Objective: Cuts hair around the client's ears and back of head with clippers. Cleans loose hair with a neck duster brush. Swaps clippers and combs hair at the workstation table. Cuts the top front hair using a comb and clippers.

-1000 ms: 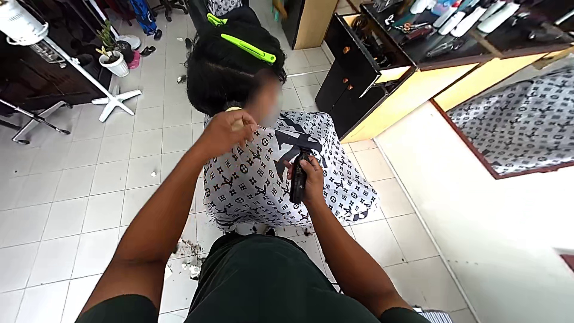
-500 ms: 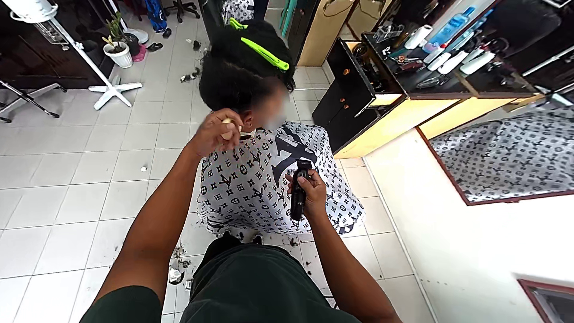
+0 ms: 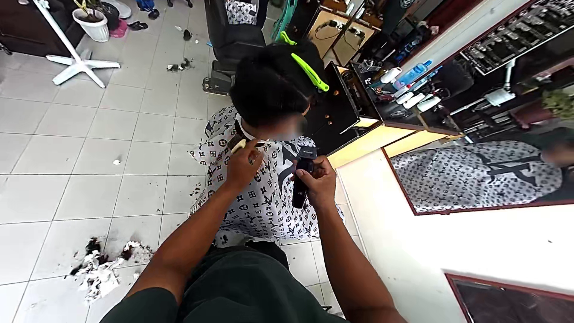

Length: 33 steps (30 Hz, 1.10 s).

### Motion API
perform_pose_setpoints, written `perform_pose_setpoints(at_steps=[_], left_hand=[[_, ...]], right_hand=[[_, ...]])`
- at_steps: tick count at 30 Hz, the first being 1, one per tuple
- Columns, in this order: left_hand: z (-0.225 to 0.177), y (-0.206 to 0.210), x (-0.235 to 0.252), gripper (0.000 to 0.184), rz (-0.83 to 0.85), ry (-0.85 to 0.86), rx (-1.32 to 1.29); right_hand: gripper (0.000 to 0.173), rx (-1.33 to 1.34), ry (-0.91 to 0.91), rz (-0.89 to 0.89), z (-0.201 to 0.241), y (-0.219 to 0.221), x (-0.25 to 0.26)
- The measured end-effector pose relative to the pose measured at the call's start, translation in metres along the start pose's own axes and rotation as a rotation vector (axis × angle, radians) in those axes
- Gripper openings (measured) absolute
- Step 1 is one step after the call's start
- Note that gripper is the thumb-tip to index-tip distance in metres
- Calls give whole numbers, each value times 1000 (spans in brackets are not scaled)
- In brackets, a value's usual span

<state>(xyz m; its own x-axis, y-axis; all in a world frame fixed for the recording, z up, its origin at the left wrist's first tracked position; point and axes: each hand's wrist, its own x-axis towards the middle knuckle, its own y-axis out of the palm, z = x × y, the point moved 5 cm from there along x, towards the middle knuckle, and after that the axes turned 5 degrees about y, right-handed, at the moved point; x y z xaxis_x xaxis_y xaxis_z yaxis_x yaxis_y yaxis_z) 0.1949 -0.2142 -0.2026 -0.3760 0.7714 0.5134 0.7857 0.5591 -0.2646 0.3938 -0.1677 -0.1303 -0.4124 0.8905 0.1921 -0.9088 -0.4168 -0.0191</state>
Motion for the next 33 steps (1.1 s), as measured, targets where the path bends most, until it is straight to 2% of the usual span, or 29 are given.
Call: perform_pose_setpoints(at_steps=[2,4,7,9,11,16,20,27,33], left_hand=[[5,6,3,68,-22,-34,16],[3,12,6,79,111,-96,107],[-7,19,13,72,321,-184,266],[-14,21,15,44,413,-219,295],[-16,24,13,33,406,-199,323],[-9,37,12,30,487,-264,388],[-5,41,11,30,450,-223,436],[-5,40,14,36,538,-253,477],[-3,39,14,35,517,-270,437]], right_hand=[[37,-109,-6,38,4,15,6],[38,-214,-6,78,8,28,12],[37,-391,3,149,10,43,29],[37,-513,11,202,9,49,38],[37,-597,28,223,9,54,44],[36,-626,79,198,-2,60,58],[39,-648,36,169,-13,60,69],[41,-709,-3,155,-16,59,73],[43,-753,-76,167,-15,58,75]])
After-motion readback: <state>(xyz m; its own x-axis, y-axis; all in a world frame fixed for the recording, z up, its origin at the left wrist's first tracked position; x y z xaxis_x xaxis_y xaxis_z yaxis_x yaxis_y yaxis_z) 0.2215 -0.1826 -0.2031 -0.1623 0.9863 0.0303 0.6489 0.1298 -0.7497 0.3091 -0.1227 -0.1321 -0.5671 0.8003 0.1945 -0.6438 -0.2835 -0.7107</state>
